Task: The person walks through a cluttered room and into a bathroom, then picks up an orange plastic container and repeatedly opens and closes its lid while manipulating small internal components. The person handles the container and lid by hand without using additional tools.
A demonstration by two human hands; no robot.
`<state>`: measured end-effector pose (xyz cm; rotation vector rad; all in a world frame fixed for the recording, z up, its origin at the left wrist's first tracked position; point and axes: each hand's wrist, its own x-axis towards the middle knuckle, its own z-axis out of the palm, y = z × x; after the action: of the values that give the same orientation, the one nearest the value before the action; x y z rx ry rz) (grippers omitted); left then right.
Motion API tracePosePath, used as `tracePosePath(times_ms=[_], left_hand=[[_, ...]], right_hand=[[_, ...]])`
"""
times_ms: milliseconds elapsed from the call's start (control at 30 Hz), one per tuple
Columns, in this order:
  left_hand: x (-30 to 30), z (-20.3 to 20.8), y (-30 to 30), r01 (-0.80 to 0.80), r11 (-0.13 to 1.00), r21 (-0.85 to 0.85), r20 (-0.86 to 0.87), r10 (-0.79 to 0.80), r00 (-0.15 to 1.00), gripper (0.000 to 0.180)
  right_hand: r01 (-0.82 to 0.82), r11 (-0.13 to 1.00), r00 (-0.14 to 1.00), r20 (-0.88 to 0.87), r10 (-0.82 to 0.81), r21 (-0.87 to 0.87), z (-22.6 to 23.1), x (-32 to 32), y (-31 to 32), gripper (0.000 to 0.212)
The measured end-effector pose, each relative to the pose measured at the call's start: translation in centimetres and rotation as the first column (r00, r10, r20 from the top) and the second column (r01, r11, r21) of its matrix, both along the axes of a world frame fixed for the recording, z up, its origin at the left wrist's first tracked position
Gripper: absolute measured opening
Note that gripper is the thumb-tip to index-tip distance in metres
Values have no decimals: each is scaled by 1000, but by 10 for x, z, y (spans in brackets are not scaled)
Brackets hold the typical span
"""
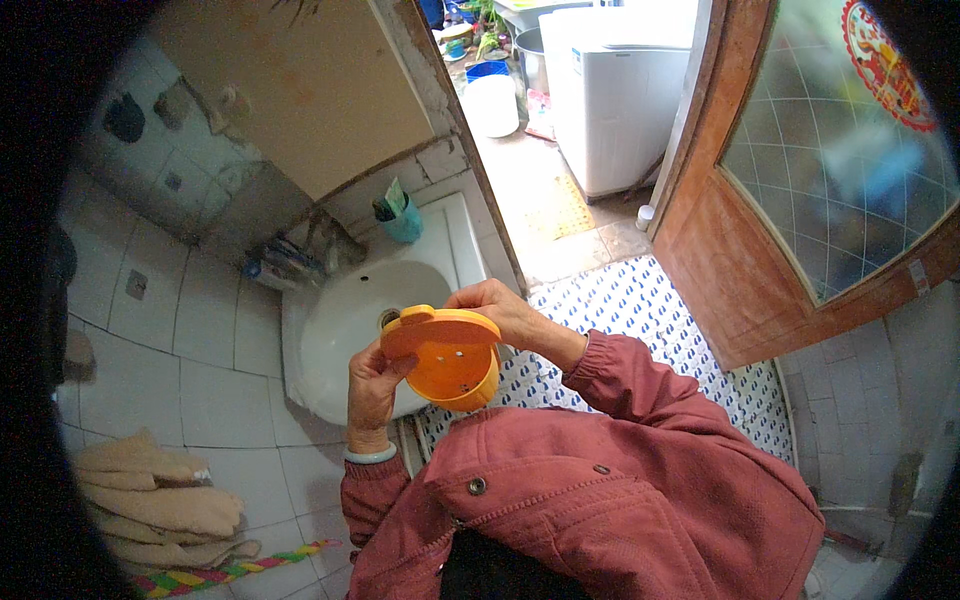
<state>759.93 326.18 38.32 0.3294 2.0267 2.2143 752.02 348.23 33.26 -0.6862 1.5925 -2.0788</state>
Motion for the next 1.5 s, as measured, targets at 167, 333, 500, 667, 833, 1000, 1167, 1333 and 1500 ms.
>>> tracePosePath(times_ms=[167, 333, 500, 667, 833, 1000, 1167, 1333, 1500], left_hand=[[1, -1, 0, -35, 999, 25, 21, 34, 999, 35], [2, -6, -3, -87, 996, -15, 29, 87, 996, 32], [2, -8, -3, -143, 986, -90, 45, 148, 988, 31], [3, -10, -2, -224, 974, 39, -21, 225, 974, 29], [6, -13, -12, -446, 895, -7, -48, 445, 894, 22], [7, -17, -12, -528, 847, -59, -102, 521, 848, 19], [6, -20, -5, -544, 827, -141, -178, 519, 836, 18], [9, -21, 1, -576, 786, -225, -259, 522, 813, 19], [9, -30, 0, -611, 756, -236, -330, 529, 782, 18]], right_hand=[[35, 999, 998, -60, -36, -20, -3, 0, -3, 26], [77, 995, 988, -127, -85, -71, -6, -3, -4, 28], [272, 956, 878, -433, -201, 107, -10, -7, -4, 25], [475, 864, 819, -444, -364, 166, -11, -19, 6, 20], [641, 745, 743, -394, -542, 185, 14, -19, 37, 18], [438, 860, 878, -330, -347, 261, 40, 5, 38, 21], [285, 894, 914, -379, -144, 345, 42, 24, 9, 22], [288, 841, 909, -406, -90, 458, 38, 25, -4, 24], [343, 796, 894, -435, -112, 500, 39, 20, -13, 24]])
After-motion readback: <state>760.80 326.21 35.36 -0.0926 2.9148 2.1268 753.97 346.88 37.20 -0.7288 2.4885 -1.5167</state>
